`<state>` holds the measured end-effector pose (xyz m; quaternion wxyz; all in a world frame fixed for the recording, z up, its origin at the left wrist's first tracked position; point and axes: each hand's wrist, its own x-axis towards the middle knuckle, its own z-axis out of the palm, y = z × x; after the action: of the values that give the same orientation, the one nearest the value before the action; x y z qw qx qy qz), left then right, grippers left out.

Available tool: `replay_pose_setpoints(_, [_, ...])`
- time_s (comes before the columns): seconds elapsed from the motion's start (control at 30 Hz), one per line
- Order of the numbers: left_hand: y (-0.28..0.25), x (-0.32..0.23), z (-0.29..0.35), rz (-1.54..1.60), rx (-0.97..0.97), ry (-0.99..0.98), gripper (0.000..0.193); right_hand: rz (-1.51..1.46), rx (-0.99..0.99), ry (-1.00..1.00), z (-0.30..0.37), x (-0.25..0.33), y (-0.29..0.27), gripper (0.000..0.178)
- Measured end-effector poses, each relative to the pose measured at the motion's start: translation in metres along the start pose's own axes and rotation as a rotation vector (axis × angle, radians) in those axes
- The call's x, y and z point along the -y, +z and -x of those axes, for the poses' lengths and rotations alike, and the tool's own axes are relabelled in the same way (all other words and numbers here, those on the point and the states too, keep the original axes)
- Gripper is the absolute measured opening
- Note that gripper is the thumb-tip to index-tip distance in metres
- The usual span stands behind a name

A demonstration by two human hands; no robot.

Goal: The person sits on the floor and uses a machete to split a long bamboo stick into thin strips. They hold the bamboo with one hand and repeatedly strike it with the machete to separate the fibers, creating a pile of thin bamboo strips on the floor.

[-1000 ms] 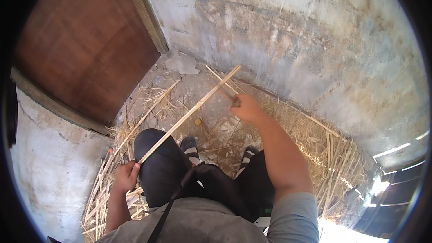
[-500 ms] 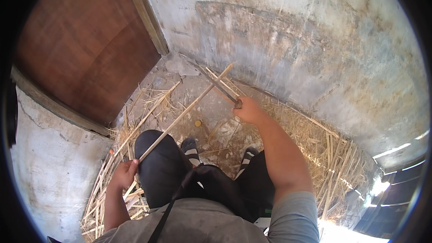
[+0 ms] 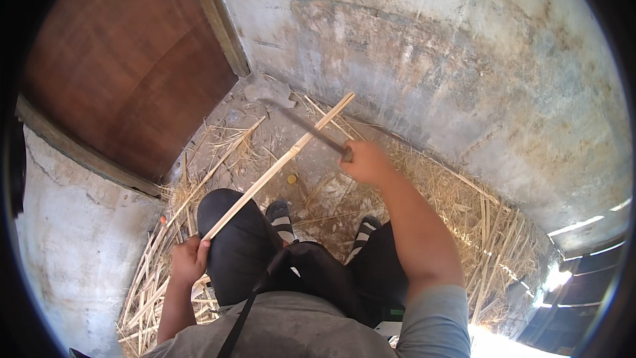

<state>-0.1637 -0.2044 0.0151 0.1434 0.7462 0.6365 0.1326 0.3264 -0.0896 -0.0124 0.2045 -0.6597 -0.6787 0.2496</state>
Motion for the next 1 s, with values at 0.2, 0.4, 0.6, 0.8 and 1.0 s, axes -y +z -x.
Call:
replay_pose_setpoints(0.2, [0.0, 0.003, -0.001, -0.053, 0.001, 0.016, 0.05, 0.175, 0.14, -0.237, 0.017, 0.045, 0.013, 0.038])
replay_pose_setpoints(0.4, [-0.003, -0.002, 0.0, -0.039, 0.006, -0.012, 0.05, -0.074, -0.069, 0.104, -0.003, -0.008, 0.0, 0.038])
replay_pose_setpoints(0.6, [-0.005, -0.003, -0.002, -0.015, 0.019, 0.005, 0.05, 0.25, 0.155, -0.204, 0.015, 0.038, 0.017, 0.045])
replay_pose_setpoints(0.8, [-0.009, -0.004, -0.003, -0.072, 0.018, 0.021, 0.049, -0.044, 0.0, 0.16, -0.006, -0.008, 0.004, 0.042])
replay_pose_setpoints(1.0, [-0.01, -0.005, -0.004, -0.013, 0.042, 0.004, 0.049, 0.242, 0.195, -0.197, 0.018, 0.031, 0.015, 0.05])
